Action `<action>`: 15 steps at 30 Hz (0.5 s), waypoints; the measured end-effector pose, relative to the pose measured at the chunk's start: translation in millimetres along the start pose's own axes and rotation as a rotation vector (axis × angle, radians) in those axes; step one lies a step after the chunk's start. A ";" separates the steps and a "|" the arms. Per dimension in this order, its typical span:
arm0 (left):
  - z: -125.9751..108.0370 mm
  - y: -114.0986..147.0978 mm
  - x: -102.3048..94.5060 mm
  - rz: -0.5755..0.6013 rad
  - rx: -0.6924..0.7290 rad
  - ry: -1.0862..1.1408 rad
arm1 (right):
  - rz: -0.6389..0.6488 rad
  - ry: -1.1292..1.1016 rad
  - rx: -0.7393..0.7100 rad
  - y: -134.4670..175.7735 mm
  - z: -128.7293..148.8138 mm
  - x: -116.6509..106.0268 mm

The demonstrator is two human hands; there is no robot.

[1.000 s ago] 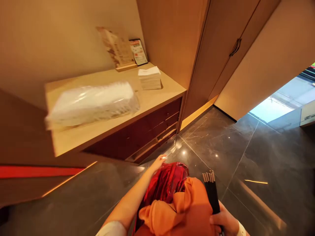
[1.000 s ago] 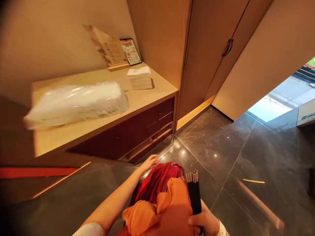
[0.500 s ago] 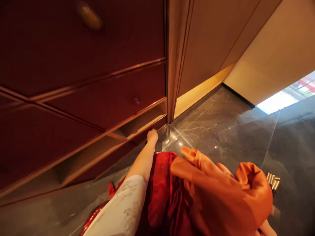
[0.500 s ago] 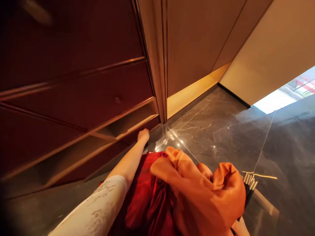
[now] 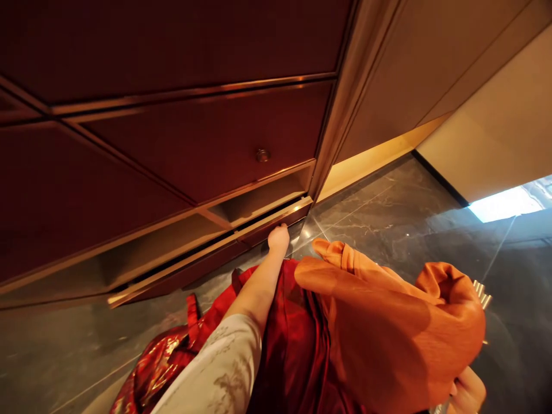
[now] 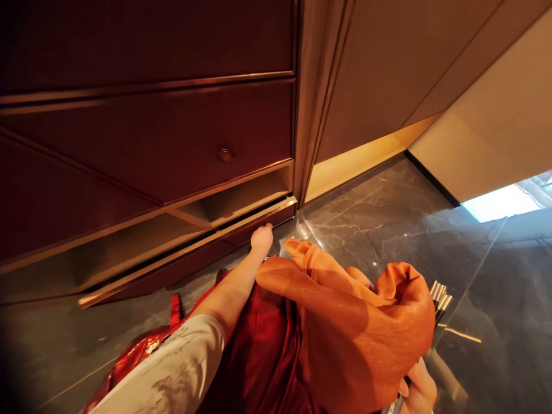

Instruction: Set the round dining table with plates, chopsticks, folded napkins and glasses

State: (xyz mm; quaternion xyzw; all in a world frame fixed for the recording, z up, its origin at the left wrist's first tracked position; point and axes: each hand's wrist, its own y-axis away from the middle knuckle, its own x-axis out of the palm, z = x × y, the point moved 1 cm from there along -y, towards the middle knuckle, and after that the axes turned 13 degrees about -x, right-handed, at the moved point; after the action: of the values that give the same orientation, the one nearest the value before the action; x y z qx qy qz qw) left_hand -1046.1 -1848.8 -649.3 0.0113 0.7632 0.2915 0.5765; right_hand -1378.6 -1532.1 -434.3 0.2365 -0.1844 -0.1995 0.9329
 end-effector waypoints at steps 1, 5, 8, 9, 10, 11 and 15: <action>0.0 -0.5 0.8 0.011 0.001 -0.003 | -0.037 -0.010 0.013 -7.5 0.2 10.8; 0.5 -6.3 1.4 0.047 0.003 -0.013 | 0.006 -0.047 -0.065 -36.0 -1.4 56.1; 1.1 -9.2 -2.0 0.047 0.001 -0.014 | 0.149 -0.031 -0.181 -47.9 -3.0 75.6; 1.3 -8.8 -3.3 0.044 0.001 -0.011 | 0.181 -0.016 -0.203 -49.2 -3.2 77.1; 1.7 -7.4 -4.1 0.041 0.003 -0.006 | 0.201 0.000 -0.217 -49.3 -2.9 76.2; 2.2 -4.5 -4.1 0.040 0.005 0.002 | 0.212 0.012 -0.225 -48.5 -2.1 73.4; 3.0 26.0 8.7 0.090 0.051 0.047 | 0.191 0.020 -0.233 -43.4 6.4 55.6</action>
State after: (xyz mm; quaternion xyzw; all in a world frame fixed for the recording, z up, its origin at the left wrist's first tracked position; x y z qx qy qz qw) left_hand -1054.6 -1822.9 -645.5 0.0536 0.7824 0.2977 0.5444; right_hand -1346.4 -1595.1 -437.5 0.1097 -0.1724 -0.1275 0.9706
